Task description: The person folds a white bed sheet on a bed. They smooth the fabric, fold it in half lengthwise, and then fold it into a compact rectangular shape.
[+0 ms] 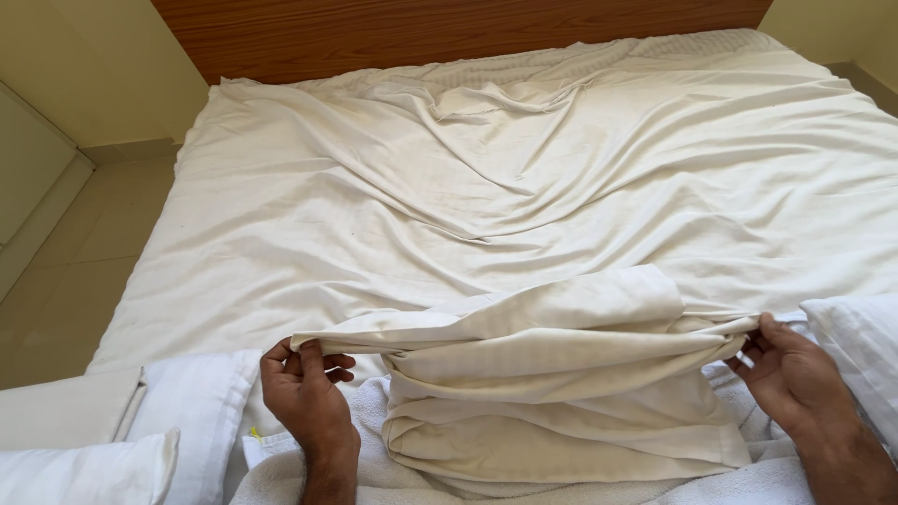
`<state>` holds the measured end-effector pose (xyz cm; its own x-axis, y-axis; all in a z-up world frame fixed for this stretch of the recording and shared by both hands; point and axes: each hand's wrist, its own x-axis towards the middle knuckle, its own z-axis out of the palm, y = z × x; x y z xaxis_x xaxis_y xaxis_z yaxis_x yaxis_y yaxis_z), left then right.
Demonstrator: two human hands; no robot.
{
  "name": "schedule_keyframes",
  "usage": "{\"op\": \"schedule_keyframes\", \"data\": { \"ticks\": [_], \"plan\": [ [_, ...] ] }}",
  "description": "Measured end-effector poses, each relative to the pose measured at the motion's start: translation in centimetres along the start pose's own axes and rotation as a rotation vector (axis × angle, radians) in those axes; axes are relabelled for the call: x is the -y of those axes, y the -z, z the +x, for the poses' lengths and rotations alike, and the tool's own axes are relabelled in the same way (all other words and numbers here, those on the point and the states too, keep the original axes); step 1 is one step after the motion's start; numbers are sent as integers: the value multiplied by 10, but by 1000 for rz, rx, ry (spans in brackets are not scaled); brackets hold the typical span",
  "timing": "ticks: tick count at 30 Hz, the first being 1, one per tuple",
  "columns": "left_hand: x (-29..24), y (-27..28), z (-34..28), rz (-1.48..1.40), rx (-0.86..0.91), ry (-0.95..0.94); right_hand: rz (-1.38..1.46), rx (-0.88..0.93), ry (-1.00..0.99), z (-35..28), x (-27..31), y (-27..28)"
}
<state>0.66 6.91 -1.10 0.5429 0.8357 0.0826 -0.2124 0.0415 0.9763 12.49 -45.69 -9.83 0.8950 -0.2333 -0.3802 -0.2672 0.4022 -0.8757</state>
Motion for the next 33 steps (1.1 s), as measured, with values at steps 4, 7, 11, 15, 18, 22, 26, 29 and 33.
{"op": "schedule_keyframes", "data": {
  "ticks": [4, 7, 11, 15, 18, 22, 26, 29, 33],
  "plan": [
    [8, 1, -1, 3, 13, 33, -391, -206, 13, -6, -16, -8],
    [24, -1, -2, 44, 96, 80, -735, -183, 180, -15, -21, -24],
    [22, -11, -15, 145, 272, 82, -1222, -206, 722, -34, -14, -55],
    [6, -18, -23, 267, 379, 39, -1192, -30, 786, -46, -3, -99],
    [11, -20, -18, 210, 397, 47, -1219, 31, 629, -35, 4, -130],
    [17, -17, -9, 147, 402, 76, -1435, 43, 389, 10, -1, -146],
    [12, -20, -5, 147, 380, 111, -1099, 84, 58, 15, 1, -157],
    [9, -18, -5, 183, 344, 121, -739, 80, 131, 20, 2, -145],
    [4, -16, -3, 206, 269, 25, -521, 84, 548, 17, 26, -122]
  ]
}}
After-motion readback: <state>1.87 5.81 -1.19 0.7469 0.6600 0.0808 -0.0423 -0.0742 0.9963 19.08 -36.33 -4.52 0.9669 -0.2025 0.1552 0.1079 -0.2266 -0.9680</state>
